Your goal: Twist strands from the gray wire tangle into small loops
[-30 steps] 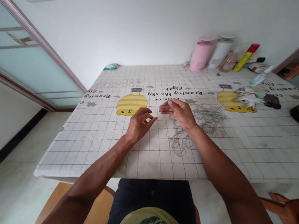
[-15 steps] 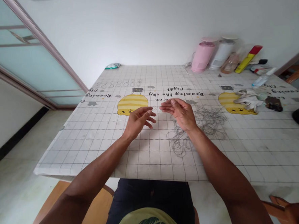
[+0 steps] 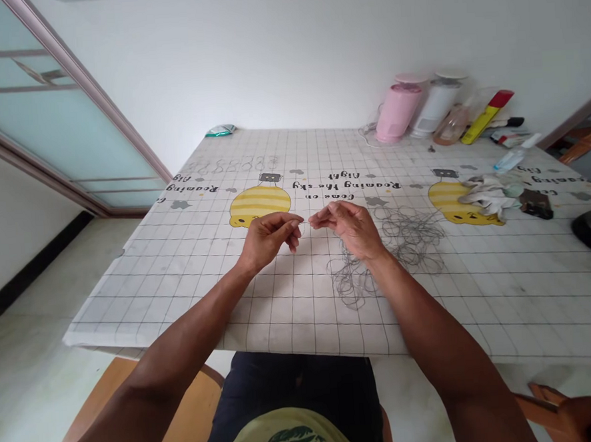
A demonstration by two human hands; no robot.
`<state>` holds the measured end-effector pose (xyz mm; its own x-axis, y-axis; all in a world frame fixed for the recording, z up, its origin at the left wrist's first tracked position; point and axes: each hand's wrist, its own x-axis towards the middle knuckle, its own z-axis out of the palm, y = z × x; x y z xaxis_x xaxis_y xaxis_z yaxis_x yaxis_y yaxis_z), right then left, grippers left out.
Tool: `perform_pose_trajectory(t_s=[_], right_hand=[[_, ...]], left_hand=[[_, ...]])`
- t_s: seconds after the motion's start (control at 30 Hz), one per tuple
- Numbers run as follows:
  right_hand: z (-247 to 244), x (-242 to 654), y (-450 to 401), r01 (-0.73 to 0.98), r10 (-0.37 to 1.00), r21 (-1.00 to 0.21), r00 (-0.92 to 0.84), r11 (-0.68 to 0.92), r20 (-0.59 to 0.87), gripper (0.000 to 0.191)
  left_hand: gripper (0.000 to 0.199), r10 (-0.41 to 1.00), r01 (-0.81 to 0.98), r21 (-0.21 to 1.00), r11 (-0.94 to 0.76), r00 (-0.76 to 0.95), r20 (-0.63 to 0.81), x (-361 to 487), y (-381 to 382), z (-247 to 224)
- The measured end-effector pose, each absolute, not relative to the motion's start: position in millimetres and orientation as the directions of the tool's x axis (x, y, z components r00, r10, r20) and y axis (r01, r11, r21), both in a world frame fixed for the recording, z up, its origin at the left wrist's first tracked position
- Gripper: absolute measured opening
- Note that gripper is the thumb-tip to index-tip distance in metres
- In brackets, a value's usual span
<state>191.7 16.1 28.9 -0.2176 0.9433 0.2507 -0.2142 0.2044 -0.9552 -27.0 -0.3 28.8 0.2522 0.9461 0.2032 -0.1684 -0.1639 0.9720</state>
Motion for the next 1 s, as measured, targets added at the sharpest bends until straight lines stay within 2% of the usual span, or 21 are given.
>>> perform_pose_trajectory(t_s=[0.37, 0.6, 0.77, 0.87, 1.0], right_hand=[[31, 218, 22, -0.194, 0.845, -0.977, -0.506, 0.087, 0.176, 0.032], [35, 224, 16, -0.14, 0.728, -0.985, -0.666, 0.098, 0.167, 0.024], [35, 229, 15, -0.094, 0.622, -0.99, -0.771, 0.103, 0.138, 0.026], [34, 226, 14, -0.082, 0.667, -0.993, -0.736, 0.085, 0.118, 0.026], [33, 218, 14, -0.164, 0.836, -0.977, -0.511, 0.133, 0.199, 0.022]], left_hand=[[0.031, 0.844, -0.142, 0.962, -0.235, 0.46, 0.274, -53, 6, 35], [0.028, 0.791, -0.087, 0.979, -0.182, 0.579, 0.199, -66, 5, 48], [0.031, 0.755, -0.067, 0.991, -0.115, 0.642, 0.131, -69, 4, 53], [0.034, 0.778, -0.09, 0.991, -0.103, 0.613, 0.137, -67, 7, 50], [0.05, 0.894, -0.191, 0.981, -0.036, 0.432, 0.117, -63, 15, 41]])
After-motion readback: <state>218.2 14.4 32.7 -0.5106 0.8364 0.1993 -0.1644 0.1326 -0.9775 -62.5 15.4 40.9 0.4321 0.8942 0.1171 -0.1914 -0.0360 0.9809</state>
